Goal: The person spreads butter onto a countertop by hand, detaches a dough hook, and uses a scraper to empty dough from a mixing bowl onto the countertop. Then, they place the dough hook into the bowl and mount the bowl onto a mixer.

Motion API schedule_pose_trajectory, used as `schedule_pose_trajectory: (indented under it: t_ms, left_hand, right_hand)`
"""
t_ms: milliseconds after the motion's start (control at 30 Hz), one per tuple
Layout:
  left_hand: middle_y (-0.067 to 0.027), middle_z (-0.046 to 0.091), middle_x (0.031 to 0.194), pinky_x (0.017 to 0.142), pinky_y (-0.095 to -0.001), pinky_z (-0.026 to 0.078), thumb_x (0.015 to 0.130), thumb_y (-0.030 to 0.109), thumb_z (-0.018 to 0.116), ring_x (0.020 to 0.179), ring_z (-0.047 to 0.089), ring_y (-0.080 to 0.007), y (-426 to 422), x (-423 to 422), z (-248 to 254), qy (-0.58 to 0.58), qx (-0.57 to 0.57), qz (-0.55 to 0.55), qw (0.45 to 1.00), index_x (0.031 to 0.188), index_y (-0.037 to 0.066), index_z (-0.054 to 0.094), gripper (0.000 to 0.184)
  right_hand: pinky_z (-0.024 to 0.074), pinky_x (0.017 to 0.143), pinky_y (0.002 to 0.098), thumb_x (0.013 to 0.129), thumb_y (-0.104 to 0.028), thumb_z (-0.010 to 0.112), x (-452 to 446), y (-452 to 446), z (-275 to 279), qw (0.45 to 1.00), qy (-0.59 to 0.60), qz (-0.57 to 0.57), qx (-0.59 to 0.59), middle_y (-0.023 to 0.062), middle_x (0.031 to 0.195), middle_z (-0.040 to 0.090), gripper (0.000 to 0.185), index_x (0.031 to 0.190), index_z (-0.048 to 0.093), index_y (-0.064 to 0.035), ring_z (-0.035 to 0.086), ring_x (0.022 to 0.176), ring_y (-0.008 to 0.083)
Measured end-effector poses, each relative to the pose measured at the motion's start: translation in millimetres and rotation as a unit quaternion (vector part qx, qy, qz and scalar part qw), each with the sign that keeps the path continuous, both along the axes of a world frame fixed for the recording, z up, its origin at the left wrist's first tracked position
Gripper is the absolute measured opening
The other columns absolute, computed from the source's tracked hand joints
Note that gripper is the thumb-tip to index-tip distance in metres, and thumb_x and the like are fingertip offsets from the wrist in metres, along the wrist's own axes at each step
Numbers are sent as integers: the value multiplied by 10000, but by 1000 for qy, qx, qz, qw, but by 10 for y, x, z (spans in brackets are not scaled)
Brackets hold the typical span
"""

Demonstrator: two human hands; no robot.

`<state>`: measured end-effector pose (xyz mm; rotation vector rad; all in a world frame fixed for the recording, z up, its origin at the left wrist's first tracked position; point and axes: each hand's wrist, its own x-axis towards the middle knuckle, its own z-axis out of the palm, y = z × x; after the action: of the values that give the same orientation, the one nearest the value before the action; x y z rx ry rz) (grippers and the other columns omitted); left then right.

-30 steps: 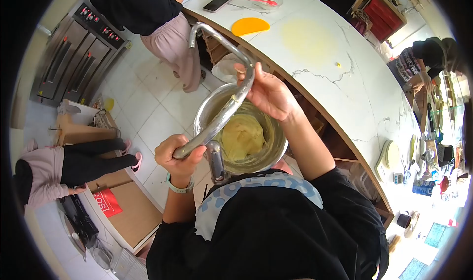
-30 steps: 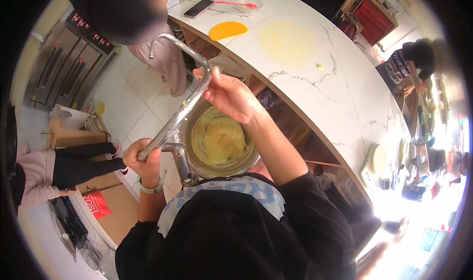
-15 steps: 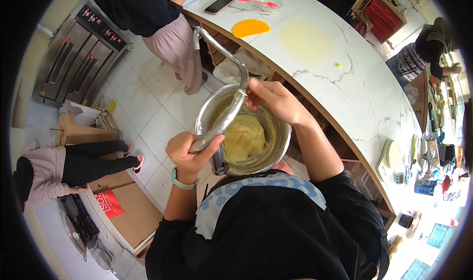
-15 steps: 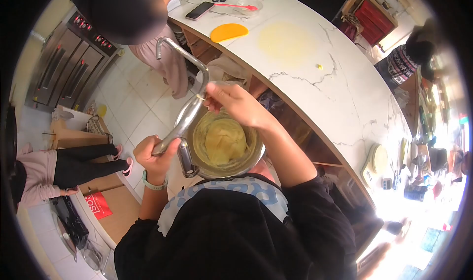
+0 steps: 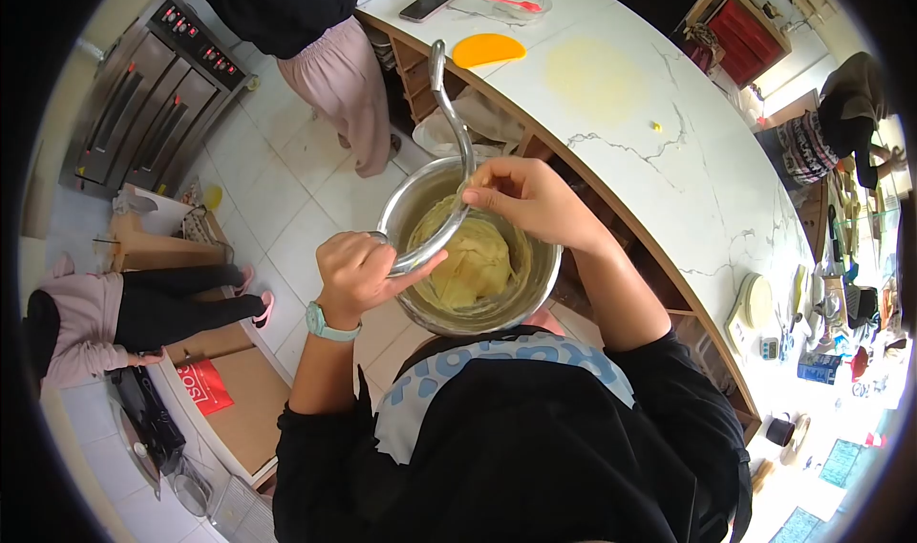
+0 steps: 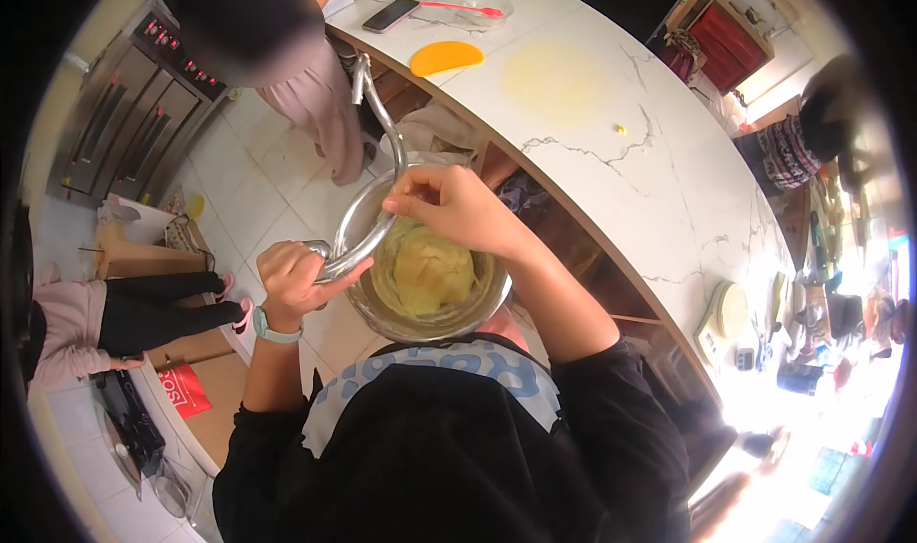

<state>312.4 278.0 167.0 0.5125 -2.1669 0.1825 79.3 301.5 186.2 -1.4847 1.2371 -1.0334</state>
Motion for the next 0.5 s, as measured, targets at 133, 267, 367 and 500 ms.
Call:
schedule_pose_trajectory:
  t_ms: [133, 267, 367, 500]
  left_hand:
    - [9, 292, 393, 329, -249, 262, 591, 302, 818, 321, 295, -141, 23, -8, 8, -19, 7, -5, 1000, 445, 131, 284, 579]
    - [13, 282, 401, 331, -247, 258, 587, 312, 818, 325, 287, -140, 47, -25, -16, -23, 10, -6, 1000, 448, 133, 290, 574]
    - [7, 290, 409, 335, -252, 259, 576, 303, 823, 331, 295, -147, 53, -52, -56, -29, 14, -8, 999, 453, 129, 296, 569]
    - [-7, 308, 413, 340, -263, 261, 563, 277, 832, 335, 315, -164, 55, -38, -74, -33, 23, -9, 999, 456, 119, 305, 561]
  right_hand:
    - [426, 602, 259, 801, -124, 630, -54, -61, -60, 984, 116, -21, -137, 56, 782, 603, 136, 870, 642, -7, 536, 654, 135]
    - [436, 623, 292, 792, -95, 618, -25, -54, -184, 975, 163, 29, -146, 80, 793, 593, 102, 830, 628, -1, 552, 702, 189]
    - [438, 655, 308, 798, -82, 598, 81, 27, -211, 971, 194, -1, -139, 99, 788, 577, 91, 811, 618, 6, 550, 725, 220]
    - [437, 727, 342, 808, -81, 569, 83, 128, -102, 984, 100, 45, -141, 129, 861, 576, 92, 820, 604, 2, 551, 815, 278]
